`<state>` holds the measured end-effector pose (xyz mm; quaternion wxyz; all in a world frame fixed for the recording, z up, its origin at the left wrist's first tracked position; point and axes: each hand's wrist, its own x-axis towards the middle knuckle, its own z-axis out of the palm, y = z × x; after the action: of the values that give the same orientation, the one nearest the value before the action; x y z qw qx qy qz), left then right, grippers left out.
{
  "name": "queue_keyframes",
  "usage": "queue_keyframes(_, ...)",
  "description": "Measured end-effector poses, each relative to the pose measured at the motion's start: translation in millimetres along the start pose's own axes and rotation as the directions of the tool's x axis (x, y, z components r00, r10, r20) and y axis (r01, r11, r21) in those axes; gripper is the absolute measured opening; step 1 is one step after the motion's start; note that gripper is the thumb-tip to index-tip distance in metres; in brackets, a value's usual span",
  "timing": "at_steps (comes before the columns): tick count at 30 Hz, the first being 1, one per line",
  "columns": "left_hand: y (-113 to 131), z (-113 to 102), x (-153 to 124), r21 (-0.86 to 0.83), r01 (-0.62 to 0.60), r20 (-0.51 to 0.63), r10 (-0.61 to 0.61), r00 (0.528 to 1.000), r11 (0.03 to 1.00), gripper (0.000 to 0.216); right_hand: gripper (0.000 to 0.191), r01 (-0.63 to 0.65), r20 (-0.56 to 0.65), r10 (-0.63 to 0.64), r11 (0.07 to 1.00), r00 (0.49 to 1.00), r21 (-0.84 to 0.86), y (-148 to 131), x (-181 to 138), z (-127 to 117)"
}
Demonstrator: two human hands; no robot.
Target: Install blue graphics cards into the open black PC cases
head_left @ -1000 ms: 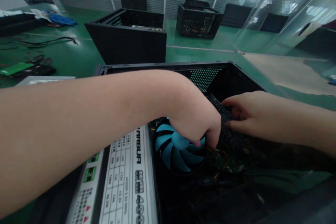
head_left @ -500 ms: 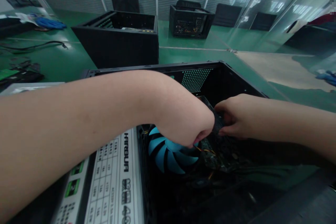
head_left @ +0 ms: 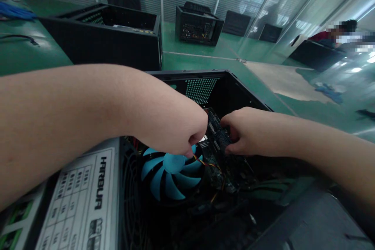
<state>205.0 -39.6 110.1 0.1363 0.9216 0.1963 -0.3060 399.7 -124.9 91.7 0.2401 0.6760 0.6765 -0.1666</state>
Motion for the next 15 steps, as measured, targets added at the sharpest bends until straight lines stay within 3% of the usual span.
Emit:
queue_keyframes(4, 6.6, -4.2, -1.4, -0.049, -0.019, -0.043, 0.017, 0.999, 0.999, 0.036, 0.024, 0.003, 0.068, -0.008, 0.997, 0.998, 0.073, 2.7, -0.6, 0.4)
queue_keyframes(9, 7.4, -3.9, -2.6, 0.037, 0.029, -0.016, -0.028, 0.999, 0.999, 0.023, 0.021, 0.003, 0.082, -0.011, 0.995, 0.997, 0.096, -1.1, -3.2, -2.4)
queue_keyframes(15, -0.9, 0.5, -2.3, -0.133, -0.028, -0.029, 0.024, 0.999, 0.991, 0.031, 0.022, -0.029, 0.084, 0.026, 0.999, 0.996, 0.042, -1.3, -2.5, -0.6)
